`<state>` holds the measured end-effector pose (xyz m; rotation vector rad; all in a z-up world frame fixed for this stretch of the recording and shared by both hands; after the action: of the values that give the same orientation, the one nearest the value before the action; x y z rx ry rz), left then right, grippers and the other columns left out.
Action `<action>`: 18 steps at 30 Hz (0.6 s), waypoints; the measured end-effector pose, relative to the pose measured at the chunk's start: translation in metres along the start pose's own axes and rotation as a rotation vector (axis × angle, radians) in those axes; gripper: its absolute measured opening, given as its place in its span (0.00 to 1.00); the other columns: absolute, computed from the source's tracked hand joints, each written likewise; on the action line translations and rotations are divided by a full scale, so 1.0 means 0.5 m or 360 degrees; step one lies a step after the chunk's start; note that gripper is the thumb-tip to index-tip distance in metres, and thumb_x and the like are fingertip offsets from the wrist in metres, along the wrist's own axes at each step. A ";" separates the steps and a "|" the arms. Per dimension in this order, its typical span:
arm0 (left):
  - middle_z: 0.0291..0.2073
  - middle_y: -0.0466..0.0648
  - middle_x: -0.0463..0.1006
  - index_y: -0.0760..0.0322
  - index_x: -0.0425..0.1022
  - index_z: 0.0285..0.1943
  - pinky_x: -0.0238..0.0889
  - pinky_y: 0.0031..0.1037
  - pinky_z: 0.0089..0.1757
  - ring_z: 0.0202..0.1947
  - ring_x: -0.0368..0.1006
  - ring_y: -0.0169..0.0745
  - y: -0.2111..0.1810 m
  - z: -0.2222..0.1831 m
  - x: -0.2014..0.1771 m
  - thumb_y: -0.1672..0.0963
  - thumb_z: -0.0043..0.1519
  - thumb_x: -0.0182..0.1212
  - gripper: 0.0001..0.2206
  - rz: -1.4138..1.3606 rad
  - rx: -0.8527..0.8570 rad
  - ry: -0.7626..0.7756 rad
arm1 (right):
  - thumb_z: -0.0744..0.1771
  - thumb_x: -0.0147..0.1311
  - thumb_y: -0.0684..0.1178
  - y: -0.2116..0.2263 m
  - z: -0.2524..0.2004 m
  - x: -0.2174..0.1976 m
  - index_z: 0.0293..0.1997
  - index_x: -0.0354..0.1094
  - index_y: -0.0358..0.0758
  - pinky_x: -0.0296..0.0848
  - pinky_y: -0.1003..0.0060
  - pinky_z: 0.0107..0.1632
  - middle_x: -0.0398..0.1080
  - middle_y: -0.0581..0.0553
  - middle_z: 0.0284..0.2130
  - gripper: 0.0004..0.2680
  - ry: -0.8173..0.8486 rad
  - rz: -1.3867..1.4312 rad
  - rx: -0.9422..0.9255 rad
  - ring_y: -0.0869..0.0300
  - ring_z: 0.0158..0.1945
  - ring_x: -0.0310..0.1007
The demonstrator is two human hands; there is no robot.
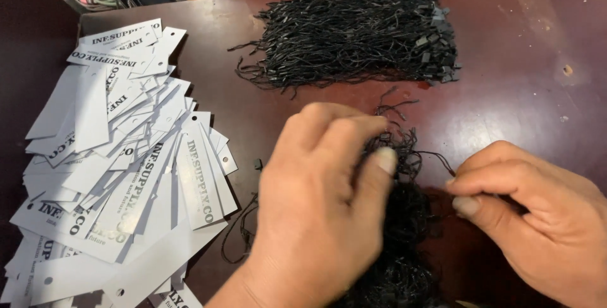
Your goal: Untangling and sorting black string tag fasteners from a tangled pile into a neat stack on a table.
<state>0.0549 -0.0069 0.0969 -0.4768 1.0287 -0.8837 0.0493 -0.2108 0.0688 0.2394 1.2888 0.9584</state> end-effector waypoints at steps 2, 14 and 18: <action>0.48 0.56 0.76 0.68 0.75 0.53 0.66 0.42 0.51 0.49 0.72 0.55 -0.034 -0.001 0.007 0.56 0.63 0.55 0.13 -0.0102 0.0105 0.0066 | 0.65 0.55 0.44 0.024 0.008 -0.010 0.40 0.73 0.43 0.71 0.76 0.35 0.76 0.51 0.30 0.04 0.0024 -0.0014 -0.0053 0.67 0.29 0.77; 0.33 0.41 0.84 0.51 0.75 0.49 0.72 0.27 0.38 0.33 0.81 0.36 -0.034 -0.032 0.091 0.54 0.59 0.57 0.11 -0.0661 -0.0421 0.0679 | 0.65 0.50 0.48 0.030 0.004 -0.039 0.40 0.73 0.40 0.71 0.76 0.33 0.74 0.47 0.27 0.07 -0.0160 0.0247 0.0032 0.66 0.25 0.75; 0.32 0.39 0.83 0.56 0.78 0.38 0.72 0.27 0.41 0.35 0.82 0.37 -0.031 -0.022 0.075 0.56 0.61 0.58 0.04 -0.0508 -0.0227 0.0582 | 0.66 0.50 0.46 -0.044 -0.017 -0.056 0.43 0.67 0.39 0.72 0.77 0.33 0.71 0.43 0.33 0.06 -0.0262 0.0472 0.0083 0.67 0.21 0.71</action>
<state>0.0476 -0.0460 0.0831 -0.6251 1.3795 -1.2167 0.0529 -0.2474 0.0716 0.5507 1.1463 1.1316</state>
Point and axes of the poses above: each hand's wrist, its own z-axis towards the middle knuckle, its own x-axis out of the palm, y = z × x, the point moved 6 cm from there along z, towards the middle knuckle
